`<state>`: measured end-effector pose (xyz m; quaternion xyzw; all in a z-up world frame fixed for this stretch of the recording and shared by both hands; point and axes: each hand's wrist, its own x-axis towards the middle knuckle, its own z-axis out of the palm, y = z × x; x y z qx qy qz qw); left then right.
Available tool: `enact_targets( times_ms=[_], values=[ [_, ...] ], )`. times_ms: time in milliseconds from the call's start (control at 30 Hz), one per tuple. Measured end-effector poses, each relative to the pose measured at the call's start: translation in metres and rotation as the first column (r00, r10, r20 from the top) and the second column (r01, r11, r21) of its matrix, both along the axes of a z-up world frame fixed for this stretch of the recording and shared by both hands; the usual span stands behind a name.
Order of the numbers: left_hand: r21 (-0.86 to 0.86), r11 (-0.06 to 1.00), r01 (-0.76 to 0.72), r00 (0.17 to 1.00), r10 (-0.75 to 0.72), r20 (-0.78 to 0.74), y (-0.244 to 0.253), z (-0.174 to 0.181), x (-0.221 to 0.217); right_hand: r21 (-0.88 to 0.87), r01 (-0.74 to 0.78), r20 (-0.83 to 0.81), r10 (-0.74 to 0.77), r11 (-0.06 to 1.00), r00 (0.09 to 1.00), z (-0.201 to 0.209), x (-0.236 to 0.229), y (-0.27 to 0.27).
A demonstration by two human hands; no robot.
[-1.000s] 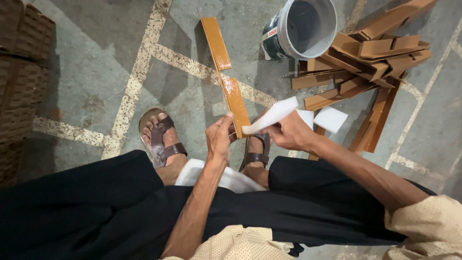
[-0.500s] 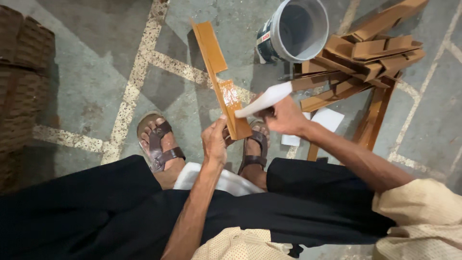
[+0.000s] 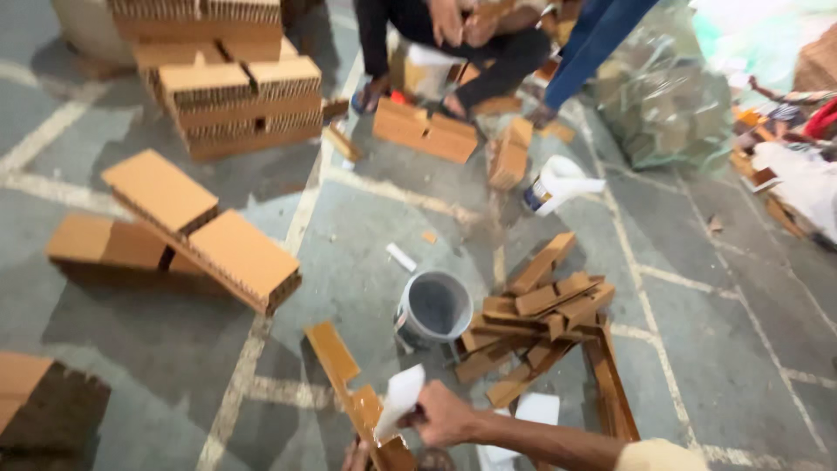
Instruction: The person sits on the floor and applies a white substance from a bucket onto long wooden strips using a white foam applicator. They repeatedly dip the applicator into the bucket and spread the substance along the length of each strip, handling them one at a time.
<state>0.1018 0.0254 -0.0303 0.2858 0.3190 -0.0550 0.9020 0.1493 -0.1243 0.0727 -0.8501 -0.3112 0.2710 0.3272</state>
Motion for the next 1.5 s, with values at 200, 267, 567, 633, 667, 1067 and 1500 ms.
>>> enact_targets(
  times_ms=[200,267,567,633,667,1067,1500],
  values=[
    [-0.05,0.998,0.044,0.998,-0.042,0.052,-0.002,0.009,0.017,0.011,-0.004,-0.172,0.006,1.0,0.985,-0.062,0.004,-0.014],
    [-0.073,0.996,0.054,0.998,-0.051,0.04,-0.003,0.007,0.013,-0.108,-0.148,-0.06,0.142,0.983,0.988,-0.084,0.006,-0.018],
    [-0.144,0.987,0.072,0.994,-0.059,0.091,-0.011,0.004,0.008,0.042,0.075,-0.239,-0.063,0.996,0.969,0.028,0.032,-0.031],
    [-0.153,0.984,0.087,0.99,-0.069,0.121,-0.019,0.012,0.014,0.025,0.212,-0.288,-0.196,0.977,0.937,0.062,0.04,-0.027],
    [-0.159,0.982,0.099,0.987,-0.077,0.14,-0.022,0.017,0.021,0.078,0.257,-0.297,-0.224,0.963,0.928,0.077,0.045,-0.028],
    [-0.26,0.965,-0.022,0.96,0.093,0.264,-0.026,0.009,0.053,0.122,0.59,-0.28,-0.542,0.798,0.792,0.101,0.1,-0.066],
    [0.318,0.823,-0.47,0.806,0.254,0.535,0.061,0.064,-0.106,0.08,0.696,0.044,-0.7,0.713,0.712,0.04,0.178,-0.079]
  ],
)
